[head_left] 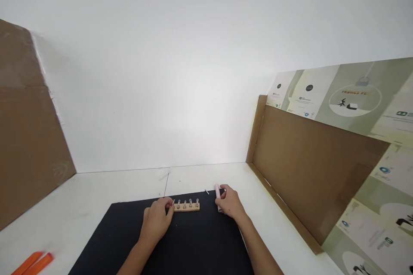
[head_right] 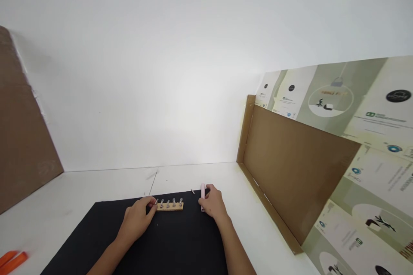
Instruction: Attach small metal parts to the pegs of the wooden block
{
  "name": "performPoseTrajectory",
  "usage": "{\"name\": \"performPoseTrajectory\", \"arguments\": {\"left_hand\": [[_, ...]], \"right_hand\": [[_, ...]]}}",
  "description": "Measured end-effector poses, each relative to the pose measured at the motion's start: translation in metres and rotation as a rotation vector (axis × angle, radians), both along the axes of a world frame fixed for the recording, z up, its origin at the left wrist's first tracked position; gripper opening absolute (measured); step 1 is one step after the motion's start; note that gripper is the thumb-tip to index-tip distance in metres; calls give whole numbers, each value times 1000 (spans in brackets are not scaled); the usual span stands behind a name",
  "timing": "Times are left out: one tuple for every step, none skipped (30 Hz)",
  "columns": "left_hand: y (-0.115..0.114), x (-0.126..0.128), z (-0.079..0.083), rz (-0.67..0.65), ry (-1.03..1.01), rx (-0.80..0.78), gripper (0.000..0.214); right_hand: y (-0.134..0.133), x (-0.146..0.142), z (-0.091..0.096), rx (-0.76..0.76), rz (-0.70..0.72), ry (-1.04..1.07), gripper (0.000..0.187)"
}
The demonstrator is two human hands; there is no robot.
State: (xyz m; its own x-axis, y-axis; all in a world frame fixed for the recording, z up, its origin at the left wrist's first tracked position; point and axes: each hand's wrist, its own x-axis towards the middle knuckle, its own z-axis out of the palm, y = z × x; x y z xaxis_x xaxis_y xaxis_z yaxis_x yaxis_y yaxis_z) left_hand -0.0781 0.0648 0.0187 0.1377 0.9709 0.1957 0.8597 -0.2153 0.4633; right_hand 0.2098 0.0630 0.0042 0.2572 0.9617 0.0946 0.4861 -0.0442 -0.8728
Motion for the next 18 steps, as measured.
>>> {"name": "performPoseTrajectory", "arguments": {"left_hand": [[2,-1,-3,-7,-16,-3,26],[4,-3,-6,-13,-31,-5,29],[6,-4,-9,-14,-38,-9,33],[8,-6,-11,-16,-38,-12,37],[9,-8,-14,-24,-32,-14,39],[11,-11,-16,-43,-24,-19,39],[12,-13,-18,-64,-18,-28,35],[13,-15,-20,-89,-15,-32,33],[15,-16,-22,-117,-11,-36,31],[16,-17,-24,-137,-13,-33,31],[18,-19,-25,-158,-21,-27,31],[20,-19,-27,-179,-37,-17,32],[23,-20,-29,-190,-58,-4,33],[26,-21,-31,-194,-87,8,34],[29,-22,-34,-210,-121,17,35],[33,-23,-37,-221,-165,23,37],[36,-24,-41,-230,-210,27,37],[40,-23,-45,-234,-261,38,37]], "right_hand": [[-3,-2,3,3,3,-107,51],[-6,-5,7,1,0,-217,46],[-9,-8,11,5,-10,-324,42],[-12,-13,15,17,-24,-417,37],[-16,-18,19,48,-25,-489,33],[-19,-24,21,90,-3,-540,30],[-22,-30,23,132,54,-584,30],[-24,-35,24,162,124,-614,33],[-26,-40,24,184,189,-623,37],[-28,-44,23,205,243,-621,40],[-28,-47,22,225,273,-613,41],[-29,-48,21,238,283,-603,43],[-28,-49,20,242,284,-591,44],[-27,-48,19,242,283,-570,44],[-26,-47,19,242,280,-542,43],[-24,-46,18,243,274,-506,42],[-23,-44,18,252,267,-465,40],[-21,-43,19,263,265,-430,40]]}}
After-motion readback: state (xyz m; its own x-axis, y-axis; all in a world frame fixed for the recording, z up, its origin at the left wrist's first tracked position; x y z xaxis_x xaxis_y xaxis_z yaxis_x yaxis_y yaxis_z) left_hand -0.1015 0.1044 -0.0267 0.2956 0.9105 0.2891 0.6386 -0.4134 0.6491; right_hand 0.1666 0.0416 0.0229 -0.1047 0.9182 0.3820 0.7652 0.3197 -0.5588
